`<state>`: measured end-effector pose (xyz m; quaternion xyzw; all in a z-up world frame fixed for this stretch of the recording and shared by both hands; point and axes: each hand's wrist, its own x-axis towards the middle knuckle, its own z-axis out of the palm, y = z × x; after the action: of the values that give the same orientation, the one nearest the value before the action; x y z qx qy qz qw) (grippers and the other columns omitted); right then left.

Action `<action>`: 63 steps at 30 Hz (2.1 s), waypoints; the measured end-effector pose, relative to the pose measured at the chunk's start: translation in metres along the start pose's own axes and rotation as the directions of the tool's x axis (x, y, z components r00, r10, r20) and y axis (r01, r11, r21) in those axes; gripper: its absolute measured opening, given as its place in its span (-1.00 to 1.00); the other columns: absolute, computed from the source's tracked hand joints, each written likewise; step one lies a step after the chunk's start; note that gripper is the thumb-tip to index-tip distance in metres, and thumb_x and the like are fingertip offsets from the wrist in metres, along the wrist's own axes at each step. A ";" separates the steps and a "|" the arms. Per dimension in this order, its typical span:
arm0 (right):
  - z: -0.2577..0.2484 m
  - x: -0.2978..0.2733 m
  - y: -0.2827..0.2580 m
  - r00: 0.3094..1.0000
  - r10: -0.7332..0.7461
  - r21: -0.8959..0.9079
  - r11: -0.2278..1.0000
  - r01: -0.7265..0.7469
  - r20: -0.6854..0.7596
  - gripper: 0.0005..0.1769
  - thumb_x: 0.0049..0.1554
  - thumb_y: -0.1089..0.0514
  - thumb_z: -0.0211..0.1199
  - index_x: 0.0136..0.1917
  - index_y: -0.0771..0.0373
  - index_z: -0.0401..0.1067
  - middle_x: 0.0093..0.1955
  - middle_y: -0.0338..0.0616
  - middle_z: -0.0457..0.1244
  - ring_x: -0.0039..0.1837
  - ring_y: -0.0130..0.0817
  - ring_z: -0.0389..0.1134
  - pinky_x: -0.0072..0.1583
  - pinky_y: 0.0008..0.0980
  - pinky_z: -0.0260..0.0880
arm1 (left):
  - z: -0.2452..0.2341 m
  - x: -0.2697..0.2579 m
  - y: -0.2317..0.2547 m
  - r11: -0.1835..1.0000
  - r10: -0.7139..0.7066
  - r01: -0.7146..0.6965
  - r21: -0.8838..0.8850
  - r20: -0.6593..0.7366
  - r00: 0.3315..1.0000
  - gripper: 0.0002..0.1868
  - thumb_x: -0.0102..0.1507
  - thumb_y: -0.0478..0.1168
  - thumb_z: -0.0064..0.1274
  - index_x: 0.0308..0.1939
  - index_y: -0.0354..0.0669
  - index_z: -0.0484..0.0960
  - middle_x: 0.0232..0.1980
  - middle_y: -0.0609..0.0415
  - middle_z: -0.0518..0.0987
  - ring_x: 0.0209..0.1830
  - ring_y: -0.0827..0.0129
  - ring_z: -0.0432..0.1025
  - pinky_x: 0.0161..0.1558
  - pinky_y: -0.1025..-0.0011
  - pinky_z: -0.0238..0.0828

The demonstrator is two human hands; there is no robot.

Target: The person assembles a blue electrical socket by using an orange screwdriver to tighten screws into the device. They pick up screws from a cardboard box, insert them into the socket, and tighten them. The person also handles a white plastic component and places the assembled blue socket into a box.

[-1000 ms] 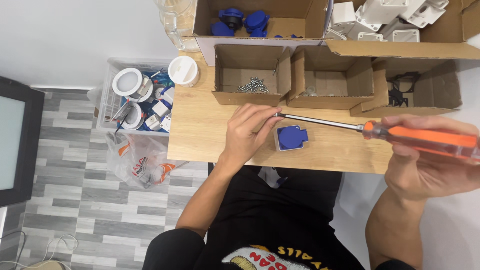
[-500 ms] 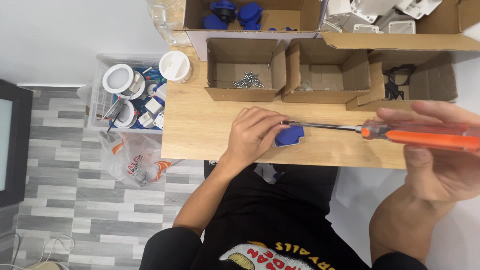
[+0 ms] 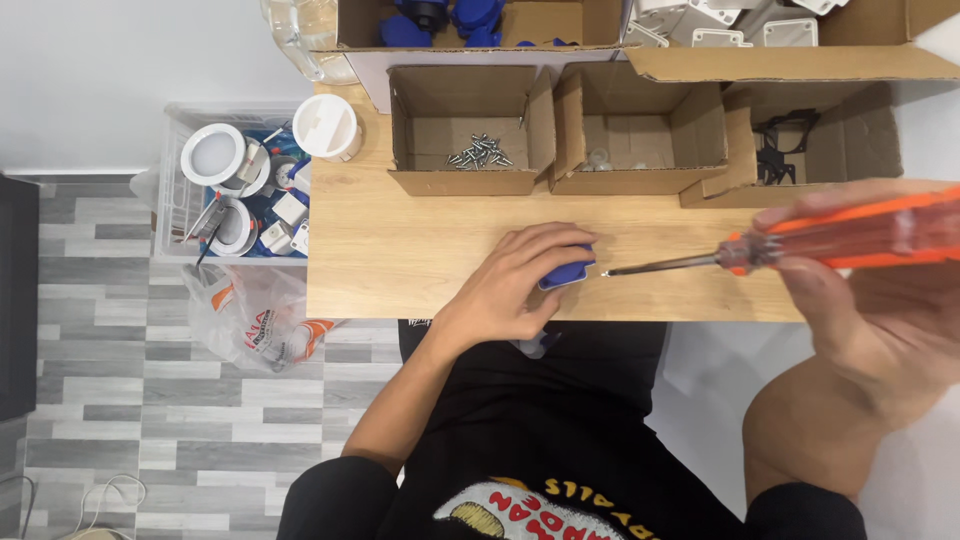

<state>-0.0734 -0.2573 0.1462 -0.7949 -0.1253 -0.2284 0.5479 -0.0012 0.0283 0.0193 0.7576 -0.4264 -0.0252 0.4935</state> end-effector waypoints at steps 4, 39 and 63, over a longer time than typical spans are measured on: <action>0.007 0.016 0.004 0.954 -0.252 0.021 0.968 0.252 0.163 -0.02 0.29 0.66 0.23 0.74 0.09 -0.09 0.26 0.68 0.17 0.18 0.46 0.47 0.25 0.39 0.80 | 0.005 -0.004 0.002 0.999 -0.005 0.009 0.050 -0.070 0.998 -0.59 0.48 -0.16 0.13 0.40 -0.07 0.52 0.51 0.04 0.52 0.53 0.05 0.43 0.51 0.06 0.36; 0.029 0.046 0.019 0.946 -0.251 -0.258 0.919 0.299 0.206 -0.18 0.20 0.30 0.90 0.46 0.54 0.38 0.16 0.20 0.34 -0.02 -0.18 0.41 0.08 -0.29 0.43 | 0.014 0.015 -0.013 1.000 0.003 -0.004 0.016 0.026 1.000 -0.40 0.31 0.13 0.35 0.25 -0.12 0.52 0.46 -0.03 0.43 0.40 0.09 0.51 0.36 0.10 0.51; 0.018 0.055 -0.027 0.893 -0.066 -0.135 0.981 0.140 0.445 -0.37 0.20 0.45 0.52 0.44 0.44 0.31 0.16 0.15 0.47 0.27 -0.08 0.64 0.30 -0.34 0.73 | 0.037 0.013 -0.011 0.996 0.048 -0.029 0.087 -0.224 0.973 -0.51 0.27 0.05 0.43 0.06 -0.15 0.57 0.03 0.07 0.59 0.07 0.20 0.57 0.08 0.23 0.49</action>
<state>-0.0343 -0.2332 0.1904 -0.8602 -0.2682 -0.0821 0.4259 -0.0031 -0.0057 -0.0032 0.7670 -0.3827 0.0886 0.5073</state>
